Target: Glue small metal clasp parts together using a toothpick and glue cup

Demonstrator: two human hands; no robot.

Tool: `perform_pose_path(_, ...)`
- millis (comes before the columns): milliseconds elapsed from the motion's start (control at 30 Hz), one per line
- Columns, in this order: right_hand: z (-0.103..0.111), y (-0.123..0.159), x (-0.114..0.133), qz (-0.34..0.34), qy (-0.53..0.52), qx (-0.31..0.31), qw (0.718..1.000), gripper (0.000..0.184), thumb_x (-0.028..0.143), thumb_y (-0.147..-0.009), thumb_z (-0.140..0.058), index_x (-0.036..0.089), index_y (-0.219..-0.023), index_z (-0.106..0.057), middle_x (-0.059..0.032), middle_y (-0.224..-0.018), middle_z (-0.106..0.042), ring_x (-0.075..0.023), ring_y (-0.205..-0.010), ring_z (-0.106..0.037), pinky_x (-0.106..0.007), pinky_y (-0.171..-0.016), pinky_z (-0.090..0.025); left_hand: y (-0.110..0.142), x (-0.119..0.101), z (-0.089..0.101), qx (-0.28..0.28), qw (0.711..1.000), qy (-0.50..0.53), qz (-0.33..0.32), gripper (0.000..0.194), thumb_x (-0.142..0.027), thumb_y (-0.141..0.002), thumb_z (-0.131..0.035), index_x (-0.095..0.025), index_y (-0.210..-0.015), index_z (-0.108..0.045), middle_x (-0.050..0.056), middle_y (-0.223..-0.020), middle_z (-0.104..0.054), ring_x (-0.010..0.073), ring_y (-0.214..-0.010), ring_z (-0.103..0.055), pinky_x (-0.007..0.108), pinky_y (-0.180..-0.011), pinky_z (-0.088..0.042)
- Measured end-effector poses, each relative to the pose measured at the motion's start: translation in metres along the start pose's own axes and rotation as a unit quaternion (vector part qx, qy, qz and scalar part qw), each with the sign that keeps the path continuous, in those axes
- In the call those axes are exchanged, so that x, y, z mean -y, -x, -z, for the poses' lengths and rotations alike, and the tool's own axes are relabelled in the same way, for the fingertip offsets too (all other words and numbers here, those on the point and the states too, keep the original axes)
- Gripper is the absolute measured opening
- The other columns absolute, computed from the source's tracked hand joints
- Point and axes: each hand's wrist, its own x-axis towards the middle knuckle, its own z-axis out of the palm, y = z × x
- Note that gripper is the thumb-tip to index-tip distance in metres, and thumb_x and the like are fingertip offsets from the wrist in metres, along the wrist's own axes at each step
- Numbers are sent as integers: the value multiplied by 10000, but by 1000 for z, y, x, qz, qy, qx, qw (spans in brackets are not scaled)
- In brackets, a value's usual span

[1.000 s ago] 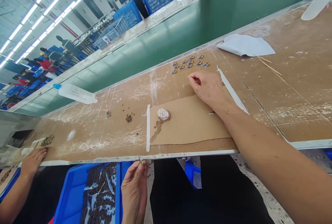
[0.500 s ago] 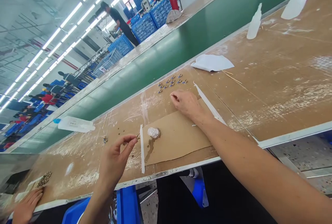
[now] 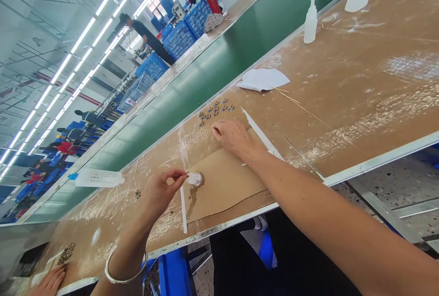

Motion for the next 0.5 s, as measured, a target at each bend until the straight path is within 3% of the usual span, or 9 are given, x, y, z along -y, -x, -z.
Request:
perform_pose_path(267, 1, -1, 1, -10, -4, 12, 1000, 201, 177, -855, -422, 172, -738, -585, -18, -762, -582, -106, -669, -435, -231, -570, -222, -7, -2, 2, 26, 999, -23, -34, 164, -245, -773, -523, -212, -710, -670, 2, -699, -679, 159, -675, -606, 283, -658, -413)
perform_pose_path(500, 1, -1, 1, -17, -9, 11, 1000, 199, 174, -853, -419, 171, -735, -579, -10, -743, -564, -101, -646, -412, -231, -570, -225, -6, -9, 8, 59, 995, -74, -21, 180, -213, -769, -512, -211, -688, -673, 8, -676, -674, 163, -643, -600, 281, -629, -401)
